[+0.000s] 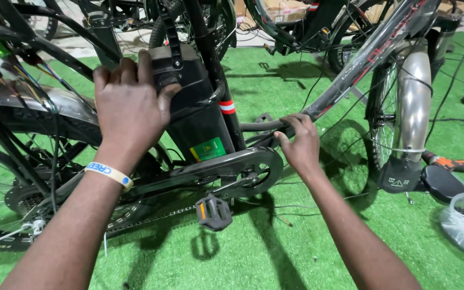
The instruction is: Managing and securing electrical wiring on a bicycle frame using zip ties
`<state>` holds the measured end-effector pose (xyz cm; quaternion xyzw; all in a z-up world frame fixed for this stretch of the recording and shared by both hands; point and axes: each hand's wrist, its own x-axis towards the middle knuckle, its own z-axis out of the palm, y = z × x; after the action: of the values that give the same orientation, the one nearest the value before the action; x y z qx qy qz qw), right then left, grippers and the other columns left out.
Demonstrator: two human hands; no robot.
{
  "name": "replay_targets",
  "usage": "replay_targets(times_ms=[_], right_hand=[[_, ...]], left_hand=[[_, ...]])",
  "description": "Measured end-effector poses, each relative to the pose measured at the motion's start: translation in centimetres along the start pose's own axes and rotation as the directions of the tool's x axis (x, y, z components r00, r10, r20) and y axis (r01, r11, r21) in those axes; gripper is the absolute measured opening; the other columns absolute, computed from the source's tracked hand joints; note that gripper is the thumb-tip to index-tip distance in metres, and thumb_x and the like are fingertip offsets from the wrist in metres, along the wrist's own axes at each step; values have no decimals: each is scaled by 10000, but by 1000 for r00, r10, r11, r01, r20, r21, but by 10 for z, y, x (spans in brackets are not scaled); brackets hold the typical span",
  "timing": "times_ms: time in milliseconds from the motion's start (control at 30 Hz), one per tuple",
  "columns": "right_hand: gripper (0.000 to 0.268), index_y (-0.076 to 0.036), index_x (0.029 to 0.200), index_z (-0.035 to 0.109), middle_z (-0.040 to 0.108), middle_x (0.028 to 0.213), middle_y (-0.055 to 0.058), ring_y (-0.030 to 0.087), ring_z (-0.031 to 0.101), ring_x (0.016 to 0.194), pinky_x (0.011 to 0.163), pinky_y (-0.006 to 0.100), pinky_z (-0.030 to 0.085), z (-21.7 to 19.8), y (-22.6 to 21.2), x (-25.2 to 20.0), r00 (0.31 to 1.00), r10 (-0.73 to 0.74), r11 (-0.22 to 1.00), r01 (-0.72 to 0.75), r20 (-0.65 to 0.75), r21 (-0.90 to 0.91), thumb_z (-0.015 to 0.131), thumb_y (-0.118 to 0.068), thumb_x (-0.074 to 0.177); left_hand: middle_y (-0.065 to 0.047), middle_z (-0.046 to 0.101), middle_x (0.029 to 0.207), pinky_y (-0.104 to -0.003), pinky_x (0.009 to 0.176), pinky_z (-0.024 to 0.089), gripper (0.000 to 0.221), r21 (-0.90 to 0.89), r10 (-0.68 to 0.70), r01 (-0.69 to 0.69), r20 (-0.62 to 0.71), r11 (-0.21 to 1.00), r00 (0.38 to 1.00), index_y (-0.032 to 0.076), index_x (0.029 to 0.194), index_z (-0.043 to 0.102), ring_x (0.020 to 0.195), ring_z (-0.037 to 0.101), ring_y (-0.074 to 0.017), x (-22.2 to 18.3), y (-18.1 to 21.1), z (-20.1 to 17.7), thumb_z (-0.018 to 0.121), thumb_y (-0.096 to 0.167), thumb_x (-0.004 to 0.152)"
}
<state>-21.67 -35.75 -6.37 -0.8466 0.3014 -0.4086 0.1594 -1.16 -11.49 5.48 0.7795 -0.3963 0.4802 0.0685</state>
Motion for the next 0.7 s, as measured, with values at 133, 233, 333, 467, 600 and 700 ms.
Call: replay_targets(times_ms=[133,233,333,467,600,700], right_hand=[[466,-148,1350,480,598,1223,174,174,478,666,635,311,444,-8,-47,7,922,99,995,-92,374,-36,622,-177,907],[531,-208,1434,393,527,1375,113,187,382,847,711,369,368,-13,-59,-2,822,55,984,-140,566,108,543,-159,927],[497,-176,1418,445,500,999,62,201,342,847,699,381,294,-2,-37,-4,877,128,978,-188,463,86,557,-229,937],[328,-81,950,736,767,912,70,164,696,770,663,253,520,-5,-30,0,900,225,936,-306,374,174,624,-376,862],[200,-58,930,697,653,755,46,110,500,578,489,188,375,-10,-21,15,891,399,846,-448,215,289,652,-253,928],[275,1,1112,622,685,1081,160,254,665,993,931,320,560,2,-7,36,934,337,925,-353,121,143,661,-144,882]], left_hand=[[-152,643,1036,-419,929,363,670,14,6,-6,-9,1000,1000,27,1331,512,912,649,-319,2,-2,2,534,598,981],[-155,628,1085,-425,947,353,681,19,16,-16,-18,1000,1000,28,1343,513,915,653,-332,0,-1,7,521,613,994],[-162,617,1098,-429,957,344,709,29,8,-7,-18,1000,1000,20,1367,496,914,650,-335,-2,-1,9,496,634,1012],[-158,641,1066,-422,954,354,721,48,0,-1,21,999,1000,23,1386,493,933,652,-302,1,-1,9,477,635,1005],[-137,655,1057,-408,911,356,708,56,-11,4,120,998,993,51,1411,486,883,666,-307,5,1,-3,480,606,970],[-158,685,1026,-415,872,406,698,-12,-28,30,162,999,986,31,1371,521,869,664,-325,13,-2,-13,492,612,985]])
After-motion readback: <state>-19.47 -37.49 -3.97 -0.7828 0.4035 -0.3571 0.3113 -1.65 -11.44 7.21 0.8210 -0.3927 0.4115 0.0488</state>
